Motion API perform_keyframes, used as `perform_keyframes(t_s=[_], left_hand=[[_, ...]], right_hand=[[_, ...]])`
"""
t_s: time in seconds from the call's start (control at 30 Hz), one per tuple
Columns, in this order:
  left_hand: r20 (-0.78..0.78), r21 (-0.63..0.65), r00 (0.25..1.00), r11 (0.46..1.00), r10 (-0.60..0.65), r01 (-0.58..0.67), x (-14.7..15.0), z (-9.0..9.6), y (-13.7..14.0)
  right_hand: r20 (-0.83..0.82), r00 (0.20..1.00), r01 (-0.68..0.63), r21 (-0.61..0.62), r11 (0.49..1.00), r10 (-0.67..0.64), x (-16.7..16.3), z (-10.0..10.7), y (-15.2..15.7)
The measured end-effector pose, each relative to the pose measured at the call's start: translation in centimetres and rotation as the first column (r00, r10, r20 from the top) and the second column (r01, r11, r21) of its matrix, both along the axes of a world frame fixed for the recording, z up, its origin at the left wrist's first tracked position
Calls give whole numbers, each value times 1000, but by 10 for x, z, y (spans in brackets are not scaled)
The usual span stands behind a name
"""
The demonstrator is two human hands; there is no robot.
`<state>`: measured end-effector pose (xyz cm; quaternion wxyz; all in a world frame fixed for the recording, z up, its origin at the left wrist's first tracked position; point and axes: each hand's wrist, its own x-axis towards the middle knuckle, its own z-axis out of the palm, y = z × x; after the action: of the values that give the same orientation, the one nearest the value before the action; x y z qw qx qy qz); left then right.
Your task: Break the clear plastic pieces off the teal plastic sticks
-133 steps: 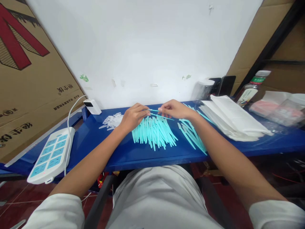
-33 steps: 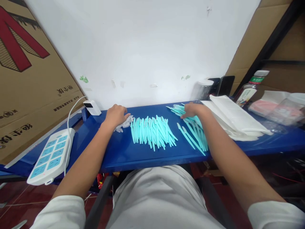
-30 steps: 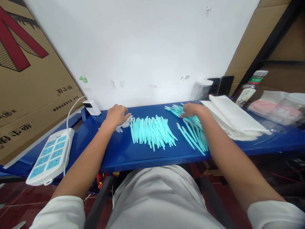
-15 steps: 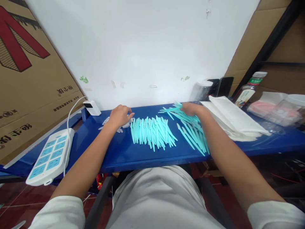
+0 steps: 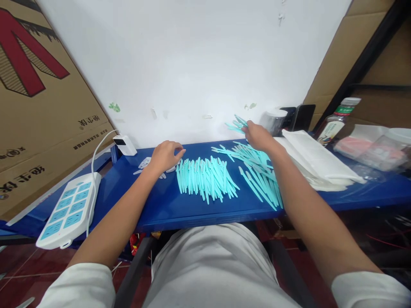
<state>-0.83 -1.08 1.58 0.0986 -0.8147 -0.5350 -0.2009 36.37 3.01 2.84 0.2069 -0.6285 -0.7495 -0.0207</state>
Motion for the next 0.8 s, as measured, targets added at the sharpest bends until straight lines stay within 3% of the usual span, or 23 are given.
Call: perform_keyframes(t_s=[0.1,0.2,0.37,0.5,0.8], left_hand=[[154,27,985,997,-78,74,8,-1,-4],[291,36,942,986,-167,164,19,-3,-10],[410,52,866,955,-287,291,32,-7,-17],[385,46,856,934,-345,355,35,-10,-16],[470,3,842,954,-265,299,36,-17,-10]], right_hand=[[-89,979,-186,-14,982,184,-14,6,-11],[-131,924,-364,-29,931,358,-34,7,-24],[-169,835,-538,-51,842,523,-64,0,-38],[-198,814,-568,-80,819,545,-74,-3,-45],[-167,859,-487,30,873,485,-80,-8,-42]])
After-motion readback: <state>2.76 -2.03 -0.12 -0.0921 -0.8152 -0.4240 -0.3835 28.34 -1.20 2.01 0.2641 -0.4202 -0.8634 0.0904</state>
